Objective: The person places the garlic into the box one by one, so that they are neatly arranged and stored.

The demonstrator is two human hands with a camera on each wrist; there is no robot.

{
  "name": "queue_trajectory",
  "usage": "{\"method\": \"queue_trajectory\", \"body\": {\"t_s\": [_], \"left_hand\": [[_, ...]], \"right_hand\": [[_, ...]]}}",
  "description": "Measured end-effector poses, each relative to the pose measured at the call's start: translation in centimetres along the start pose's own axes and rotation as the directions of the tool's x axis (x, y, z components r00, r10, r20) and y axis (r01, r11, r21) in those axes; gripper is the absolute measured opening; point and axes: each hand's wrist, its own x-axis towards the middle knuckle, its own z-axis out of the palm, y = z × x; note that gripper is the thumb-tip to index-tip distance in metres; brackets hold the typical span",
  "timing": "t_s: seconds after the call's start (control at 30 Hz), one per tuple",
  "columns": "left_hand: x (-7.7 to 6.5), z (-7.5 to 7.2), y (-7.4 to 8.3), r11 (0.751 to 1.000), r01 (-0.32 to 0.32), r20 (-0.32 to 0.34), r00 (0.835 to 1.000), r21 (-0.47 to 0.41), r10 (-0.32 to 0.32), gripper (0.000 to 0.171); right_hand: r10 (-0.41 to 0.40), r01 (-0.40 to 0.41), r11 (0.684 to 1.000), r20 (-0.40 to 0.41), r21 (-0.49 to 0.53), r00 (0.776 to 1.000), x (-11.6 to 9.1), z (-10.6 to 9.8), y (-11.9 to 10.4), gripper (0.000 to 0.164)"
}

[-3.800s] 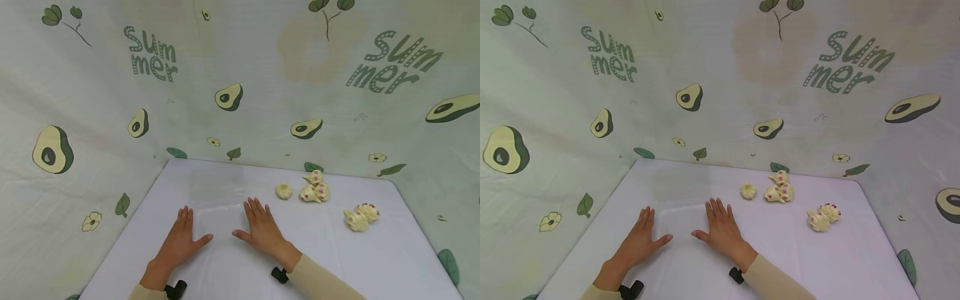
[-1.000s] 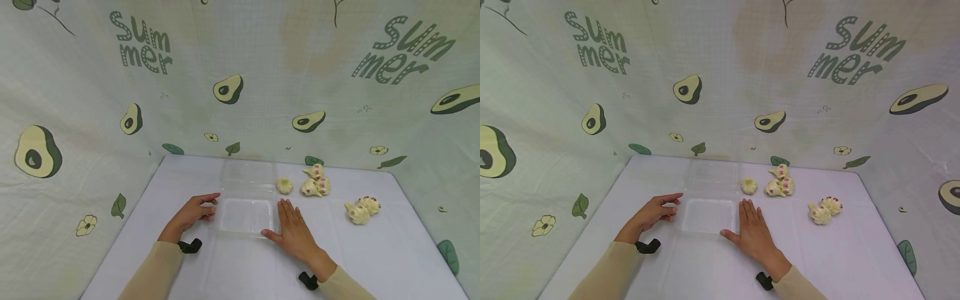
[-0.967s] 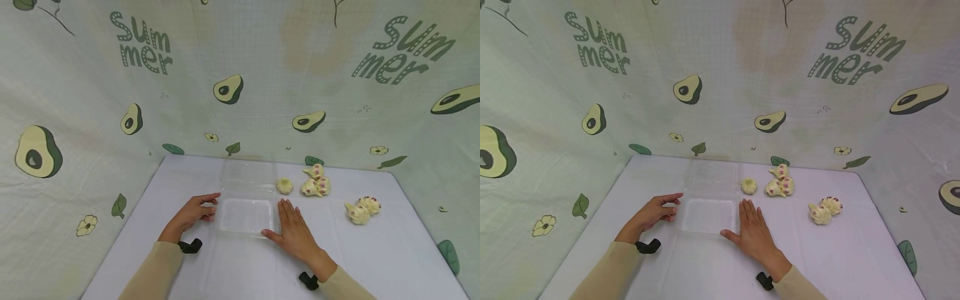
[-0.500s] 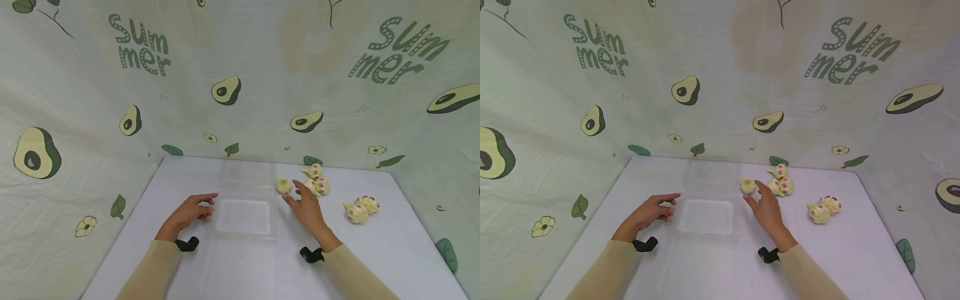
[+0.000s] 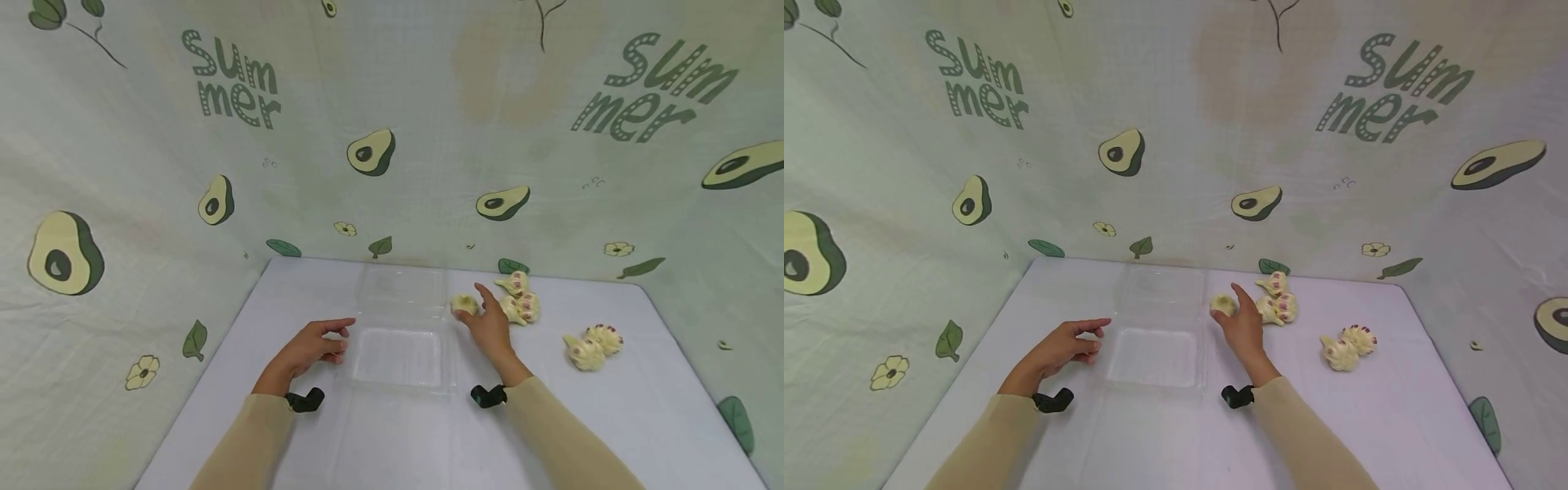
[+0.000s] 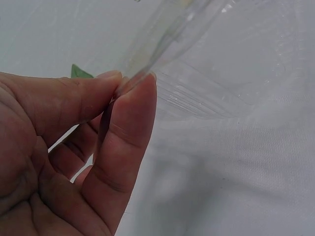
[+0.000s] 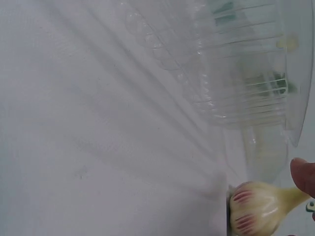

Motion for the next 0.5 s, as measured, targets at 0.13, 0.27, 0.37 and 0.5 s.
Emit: {"method": "queue_trajectory", "body": {"t_s": [0.13, 0.27, 0.37, 0.5], "left_hand": [[-0.2, 0.0, 0.0, 1.0, -0.005, 0.004, 1.0, -0.002, 0.005, 0.059], [-0.3, 0.1, 0.0, 1.0, -0.004, 0.005, 1.0, -0.006, 0.004, 0.059], [-0.3, 0.1, 0.1, 1.0, 0.001, 0.002, 1.0, -0.009, -0.001, 0.058], [-0.3, 0.2, 0.2, 1.0, 0.001, 0.005, 1.0, -0.01, 0.0, 0.058]], "right_hand": [[0.009, -0.009, 1.0, -0.011, 0.006, 1.0, 0.4, 0.7, 0.6, 0.079], [0.019, -0.019, 1.0, -0.015, -0.007, 1.0, 0.7, 1.1, 0.9, 0.081], [0.025, -0.026, 1.0, -0.015, -0.007, 1.0, 1.1, 1.4, 1.1, 0.082], [0.037, -0.037, 0.999, -0.011, -0.03, 0.999, 1.6, 1.6, 1.5, 0.078]]}}
